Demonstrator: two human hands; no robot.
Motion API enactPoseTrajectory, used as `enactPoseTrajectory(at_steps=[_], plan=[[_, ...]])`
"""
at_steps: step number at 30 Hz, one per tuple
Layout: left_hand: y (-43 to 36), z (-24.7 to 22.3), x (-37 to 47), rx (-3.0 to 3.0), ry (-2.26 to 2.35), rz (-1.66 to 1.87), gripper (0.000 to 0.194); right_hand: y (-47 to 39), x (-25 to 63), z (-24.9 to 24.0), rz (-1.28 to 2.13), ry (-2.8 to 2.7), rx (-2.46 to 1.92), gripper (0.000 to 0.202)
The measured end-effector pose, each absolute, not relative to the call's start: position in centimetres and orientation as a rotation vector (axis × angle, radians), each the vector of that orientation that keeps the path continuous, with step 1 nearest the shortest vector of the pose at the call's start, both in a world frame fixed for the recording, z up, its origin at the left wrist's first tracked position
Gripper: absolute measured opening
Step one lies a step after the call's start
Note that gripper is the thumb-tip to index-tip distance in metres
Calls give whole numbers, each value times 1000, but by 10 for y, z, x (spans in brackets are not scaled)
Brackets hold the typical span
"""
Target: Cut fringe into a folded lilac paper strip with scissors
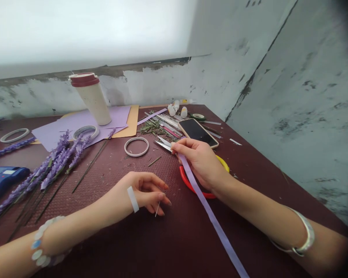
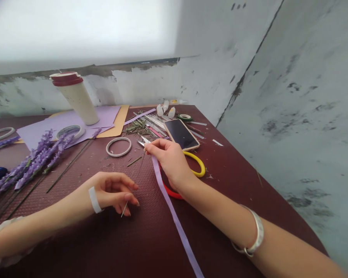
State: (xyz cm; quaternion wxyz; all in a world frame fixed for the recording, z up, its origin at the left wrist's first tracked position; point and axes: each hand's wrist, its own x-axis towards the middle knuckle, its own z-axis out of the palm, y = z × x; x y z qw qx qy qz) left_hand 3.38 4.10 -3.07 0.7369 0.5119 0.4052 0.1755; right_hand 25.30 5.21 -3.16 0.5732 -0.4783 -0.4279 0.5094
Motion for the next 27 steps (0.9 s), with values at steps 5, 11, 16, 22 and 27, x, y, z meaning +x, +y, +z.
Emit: enactPoseTrajectory(at_steps=[5, 11, 16, 22, 27], plan=[[43, -23, 32, 1006, 907, 349, 43, 52, 255, -28, 1255, -986, -1090, 50], [43, -18, 33, 952, 905, 322, 48, 53, 257, -27, 1339, -988, -1031, 46], [41, -19, 35, 964, 914, 310, 50, 52, 256, -27, 1366, -995, -992, 45], [43, -28, 34, 976, 858, 293, 50, 51, 256, -23, 1377, -1027, -979, 42], [38, -19, 35, 978, 912, 267, 46, 49, 255, -22, 1349, -1026, -996, 44]])
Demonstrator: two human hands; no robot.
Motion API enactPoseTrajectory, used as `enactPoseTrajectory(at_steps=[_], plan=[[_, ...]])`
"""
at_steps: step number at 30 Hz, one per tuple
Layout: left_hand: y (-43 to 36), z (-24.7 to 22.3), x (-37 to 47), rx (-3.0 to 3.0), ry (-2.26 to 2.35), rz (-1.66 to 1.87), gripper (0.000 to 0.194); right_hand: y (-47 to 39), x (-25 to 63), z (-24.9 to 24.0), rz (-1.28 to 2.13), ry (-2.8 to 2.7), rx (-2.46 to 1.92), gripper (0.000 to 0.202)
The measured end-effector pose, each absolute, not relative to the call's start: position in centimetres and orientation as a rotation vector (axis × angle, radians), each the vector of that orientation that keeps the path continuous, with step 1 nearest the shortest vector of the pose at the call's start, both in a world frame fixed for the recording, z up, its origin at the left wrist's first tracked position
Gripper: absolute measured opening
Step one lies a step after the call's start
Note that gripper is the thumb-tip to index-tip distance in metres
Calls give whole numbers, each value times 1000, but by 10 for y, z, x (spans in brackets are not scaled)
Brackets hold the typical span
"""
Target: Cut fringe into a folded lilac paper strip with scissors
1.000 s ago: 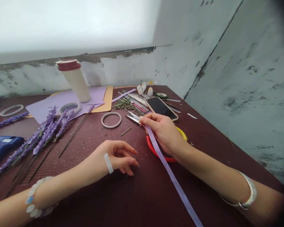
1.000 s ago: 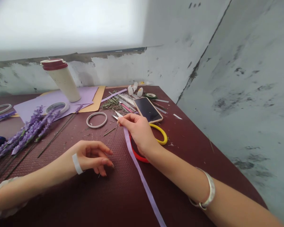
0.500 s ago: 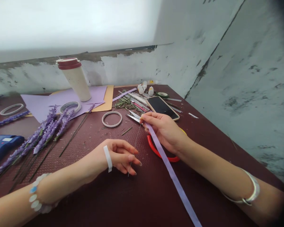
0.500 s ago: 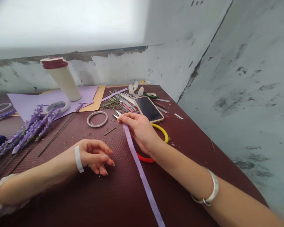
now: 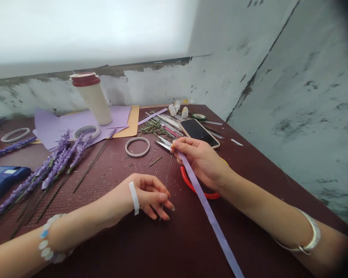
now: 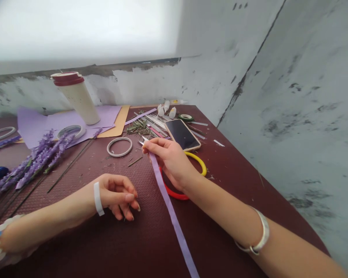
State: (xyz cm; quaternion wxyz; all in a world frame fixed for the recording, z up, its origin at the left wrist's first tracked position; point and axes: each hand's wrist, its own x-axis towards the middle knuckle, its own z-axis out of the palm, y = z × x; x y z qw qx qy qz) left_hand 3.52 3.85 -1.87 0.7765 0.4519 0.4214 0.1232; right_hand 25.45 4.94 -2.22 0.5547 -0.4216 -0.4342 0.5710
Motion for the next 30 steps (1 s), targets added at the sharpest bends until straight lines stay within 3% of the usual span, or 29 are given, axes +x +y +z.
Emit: enactPoseTrajectory(at_steps=[9, 18, 30], plan=[[35, -32, 39, 1144, 883, 345, 53, 50, 257, -21, 1302, -1017, -1052, 46], [27, -21, 43, 1183, 930, 392, 37, 52, 257, -21, 1281, -1013, -1062, 48], [23, -24, 46, 1106, 951, 396, 48, 53, 258, -25, 1261, -1017, -1070, 50]])
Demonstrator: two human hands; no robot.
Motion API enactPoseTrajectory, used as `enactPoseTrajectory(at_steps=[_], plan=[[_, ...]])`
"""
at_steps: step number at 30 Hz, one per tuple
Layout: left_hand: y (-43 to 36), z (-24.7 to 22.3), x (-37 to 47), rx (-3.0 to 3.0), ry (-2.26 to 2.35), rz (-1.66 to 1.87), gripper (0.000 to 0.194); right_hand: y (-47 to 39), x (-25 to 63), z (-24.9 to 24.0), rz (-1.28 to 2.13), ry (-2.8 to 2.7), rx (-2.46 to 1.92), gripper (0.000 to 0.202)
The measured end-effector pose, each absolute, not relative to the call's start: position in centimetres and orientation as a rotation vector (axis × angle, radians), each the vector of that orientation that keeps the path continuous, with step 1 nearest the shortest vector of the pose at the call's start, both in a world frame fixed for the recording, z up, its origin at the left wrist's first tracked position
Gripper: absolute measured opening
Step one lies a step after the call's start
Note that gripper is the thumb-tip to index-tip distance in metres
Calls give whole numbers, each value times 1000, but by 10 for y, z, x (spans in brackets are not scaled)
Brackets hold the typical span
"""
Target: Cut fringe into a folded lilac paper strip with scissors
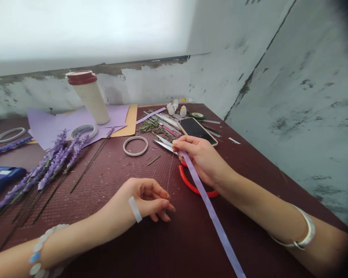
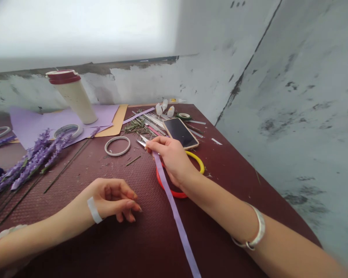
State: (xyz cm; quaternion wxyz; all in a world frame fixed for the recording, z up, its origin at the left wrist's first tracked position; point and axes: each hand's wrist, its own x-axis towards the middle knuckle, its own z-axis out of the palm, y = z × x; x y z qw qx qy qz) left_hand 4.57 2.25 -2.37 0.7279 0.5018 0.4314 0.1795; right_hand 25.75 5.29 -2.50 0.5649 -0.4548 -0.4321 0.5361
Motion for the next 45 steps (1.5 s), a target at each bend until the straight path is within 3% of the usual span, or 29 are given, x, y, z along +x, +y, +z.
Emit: enactPoseTrajectory(at_steps=[14, 21, 26, 35, 45], plan=[[18, -22, 49, 1026, 1008, 385, 50, 52, 257, -24, 1297, -1047, -1084, 47], [23, -26, 40, 1003, 880, 220, 46, 45, 253, -17, 1364, -1026, -1055, 46], [34, -31, 41, 1001, 895, 500, 66, 37, 242, -21, 1370, -1054, -1024, 44], [33, -24, 40, 910, 911, 469, 57, 41, 242, -30, 1342, -1091, -1035, 28], [14, -20, 43, 883, 871, 308, 53, 67, 264, -42, 1256, -1018, -1114, 38]])
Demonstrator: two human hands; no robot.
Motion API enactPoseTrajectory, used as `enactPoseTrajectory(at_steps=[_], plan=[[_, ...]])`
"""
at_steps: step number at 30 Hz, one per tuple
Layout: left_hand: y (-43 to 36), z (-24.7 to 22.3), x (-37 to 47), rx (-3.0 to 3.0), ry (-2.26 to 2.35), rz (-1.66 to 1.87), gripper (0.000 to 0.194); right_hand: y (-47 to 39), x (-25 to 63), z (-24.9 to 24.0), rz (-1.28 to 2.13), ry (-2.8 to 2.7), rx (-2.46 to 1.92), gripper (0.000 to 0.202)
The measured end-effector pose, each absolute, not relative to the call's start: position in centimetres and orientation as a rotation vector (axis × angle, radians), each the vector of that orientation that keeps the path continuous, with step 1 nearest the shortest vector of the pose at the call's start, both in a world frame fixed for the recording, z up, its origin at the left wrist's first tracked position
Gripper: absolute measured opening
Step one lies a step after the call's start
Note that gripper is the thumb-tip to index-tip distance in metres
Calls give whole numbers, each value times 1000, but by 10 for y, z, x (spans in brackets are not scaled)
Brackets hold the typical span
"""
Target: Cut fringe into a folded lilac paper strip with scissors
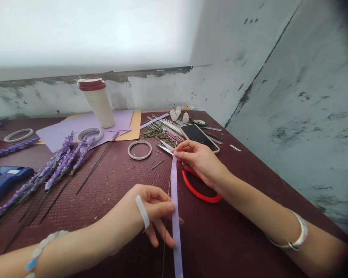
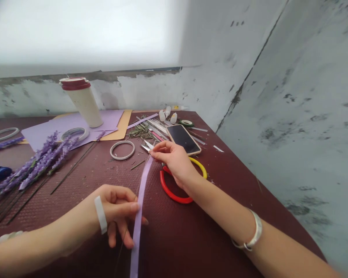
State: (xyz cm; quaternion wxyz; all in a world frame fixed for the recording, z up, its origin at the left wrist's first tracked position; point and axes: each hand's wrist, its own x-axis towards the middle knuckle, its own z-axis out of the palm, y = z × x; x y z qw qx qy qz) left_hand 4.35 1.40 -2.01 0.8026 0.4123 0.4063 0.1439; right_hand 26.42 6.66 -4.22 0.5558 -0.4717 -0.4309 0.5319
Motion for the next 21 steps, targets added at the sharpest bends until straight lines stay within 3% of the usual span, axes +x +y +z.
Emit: enactPoseTrajectory(at_steps=[6, 21], plan=[[8, -17, 44, 922, 907, 226, 49, 67, 266, -41, 1261, -965, -1105, 60], [9, -29, 43, 1004, 954, 180, 54, 63, 269, -30, 1367, -934, -1064, 50]])
